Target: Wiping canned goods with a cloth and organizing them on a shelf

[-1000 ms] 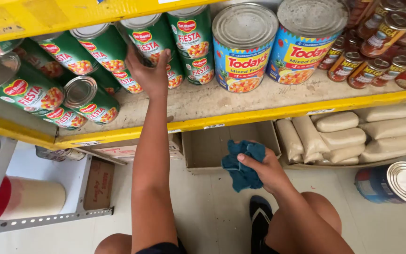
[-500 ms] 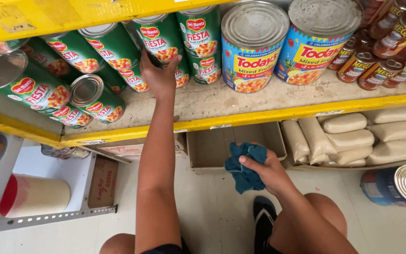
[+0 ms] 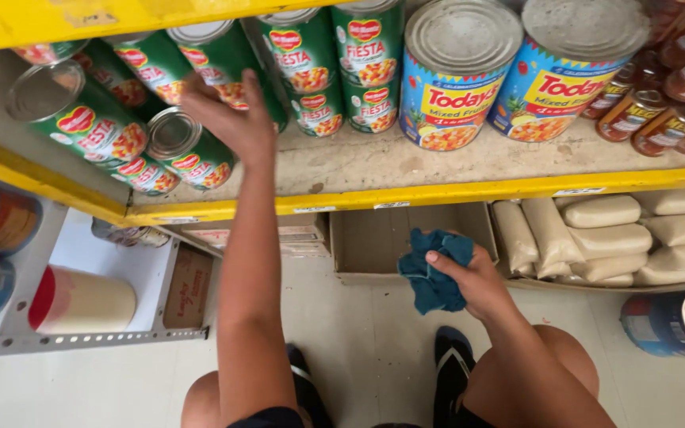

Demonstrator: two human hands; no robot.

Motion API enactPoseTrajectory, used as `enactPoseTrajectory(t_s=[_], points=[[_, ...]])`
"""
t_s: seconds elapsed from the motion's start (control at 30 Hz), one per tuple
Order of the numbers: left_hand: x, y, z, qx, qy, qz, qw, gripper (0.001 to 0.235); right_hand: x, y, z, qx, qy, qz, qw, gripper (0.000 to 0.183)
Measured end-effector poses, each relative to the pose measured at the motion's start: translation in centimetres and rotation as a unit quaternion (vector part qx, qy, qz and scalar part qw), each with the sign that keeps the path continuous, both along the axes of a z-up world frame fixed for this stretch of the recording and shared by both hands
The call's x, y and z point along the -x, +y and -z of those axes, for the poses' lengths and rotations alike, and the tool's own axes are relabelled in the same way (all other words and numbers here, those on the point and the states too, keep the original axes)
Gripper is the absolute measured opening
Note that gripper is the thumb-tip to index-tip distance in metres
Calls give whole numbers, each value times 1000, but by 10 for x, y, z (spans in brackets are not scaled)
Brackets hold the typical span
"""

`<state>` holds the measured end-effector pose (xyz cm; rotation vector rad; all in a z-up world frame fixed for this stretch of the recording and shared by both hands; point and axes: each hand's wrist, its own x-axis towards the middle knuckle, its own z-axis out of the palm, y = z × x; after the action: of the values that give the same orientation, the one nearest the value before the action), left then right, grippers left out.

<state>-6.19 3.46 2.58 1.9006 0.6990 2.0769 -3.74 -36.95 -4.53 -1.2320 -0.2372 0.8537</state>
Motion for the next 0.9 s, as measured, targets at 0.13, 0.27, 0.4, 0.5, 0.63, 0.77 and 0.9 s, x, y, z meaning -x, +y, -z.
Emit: enactPoseTrajectory(t_s=[0.13, 0.27, 0.4, 0.5, 0.63, 0.77, 0.9], points=[[9, 54, 13, 47, 45, 8, 998, 99, 4, 5, -6, 2, 7, -5, 1000, 39], [-10, 55, 10, 100, 52, 8, 994, 115, 9, 15, -12, 22, 9, -3, 1000, 39], [-35, 66, 9, 164, 81, -91, 979, 122, 10, 18, -9, 11, 12, -15, 1000, 43], [-42, 73, 5, 214, 75, -136, 964, 123, 7, 17, -3, -2, 3, -18, 1000, 37], [-34, 73, 4, 201, 71, -145, 966, 111, 5, 16, -2, -15, 23, -18, 999, 33], [-9, 57, 3, 104, 35, -75, 991, 106, 2, 16, -1, -22, 24, -20, 999, 35], [16, 51, 1, 110, 18, 26, 993, 109, 3, 18, -1, -34, 26, -26, 999, 36]])
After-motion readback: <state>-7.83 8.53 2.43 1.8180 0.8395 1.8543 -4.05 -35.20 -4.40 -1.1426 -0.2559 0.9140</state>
